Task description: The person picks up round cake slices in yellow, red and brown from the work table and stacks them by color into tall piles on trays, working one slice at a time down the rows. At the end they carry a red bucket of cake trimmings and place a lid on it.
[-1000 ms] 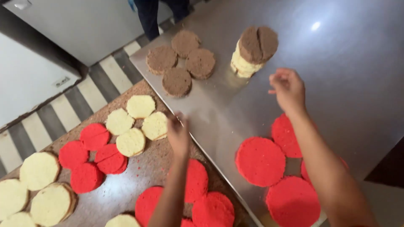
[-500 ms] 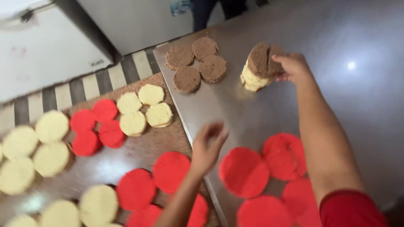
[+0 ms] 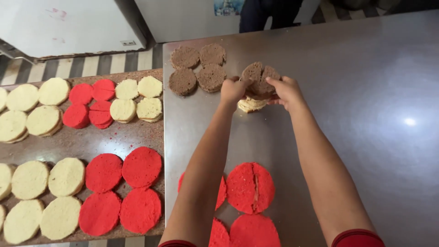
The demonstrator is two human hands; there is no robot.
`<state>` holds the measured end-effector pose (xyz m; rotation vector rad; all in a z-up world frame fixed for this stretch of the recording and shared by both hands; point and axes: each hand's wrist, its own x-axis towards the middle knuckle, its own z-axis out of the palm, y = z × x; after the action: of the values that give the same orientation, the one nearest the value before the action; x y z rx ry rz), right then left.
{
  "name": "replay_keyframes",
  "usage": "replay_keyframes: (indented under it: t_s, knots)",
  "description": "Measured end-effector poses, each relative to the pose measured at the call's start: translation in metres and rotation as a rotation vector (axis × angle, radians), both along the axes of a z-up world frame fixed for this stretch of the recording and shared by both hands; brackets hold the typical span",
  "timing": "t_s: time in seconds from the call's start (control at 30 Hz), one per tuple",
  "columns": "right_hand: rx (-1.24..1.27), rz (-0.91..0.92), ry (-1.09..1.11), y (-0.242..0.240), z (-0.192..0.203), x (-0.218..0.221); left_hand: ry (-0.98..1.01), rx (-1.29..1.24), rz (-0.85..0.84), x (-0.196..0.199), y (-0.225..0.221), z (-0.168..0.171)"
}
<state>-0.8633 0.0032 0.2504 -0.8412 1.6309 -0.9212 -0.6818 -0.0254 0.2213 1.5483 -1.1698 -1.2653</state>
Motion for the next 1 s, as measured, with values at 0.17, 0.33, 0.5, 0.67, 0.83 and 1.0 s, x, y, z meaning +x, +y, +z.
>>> replay_keyframes:
  t_s: [0.17,0.33,0.5,0.67,0.83,1.0]
  knots:
    - [0.063,-0.002,-0.085,0.009,0.005,-0.008,0.277,0.191,-0.053,-0.003,0.015,0.005]
    - [-0.012,-0.022,-0.273,0.042,-0.009,-0.011,0.439,0.092,-0.029,-0.001,0.058,-0.013]
    - [-0.120,-0.071,-0.306,0.107,-0.021,-0.004,0.365,-0.078,-0.090,0.014,0.122,-0.014]
    - [-0.159,-0.119,-0.278,0.185,-0.023,0.004,0.278,-0.007,-0.192,0.028,0.185,0.002]
    - [-0.243,-0.149,-0.332,0.183,0.003,-0.014,0.330,-0.066,-0.258,0.012,0.176,0.039]
    - [-0.285,-0.066,-0.262,0.065,0.070,-0.025,0.150,-0.249,-0.197,-0.007,0.066,0.096]
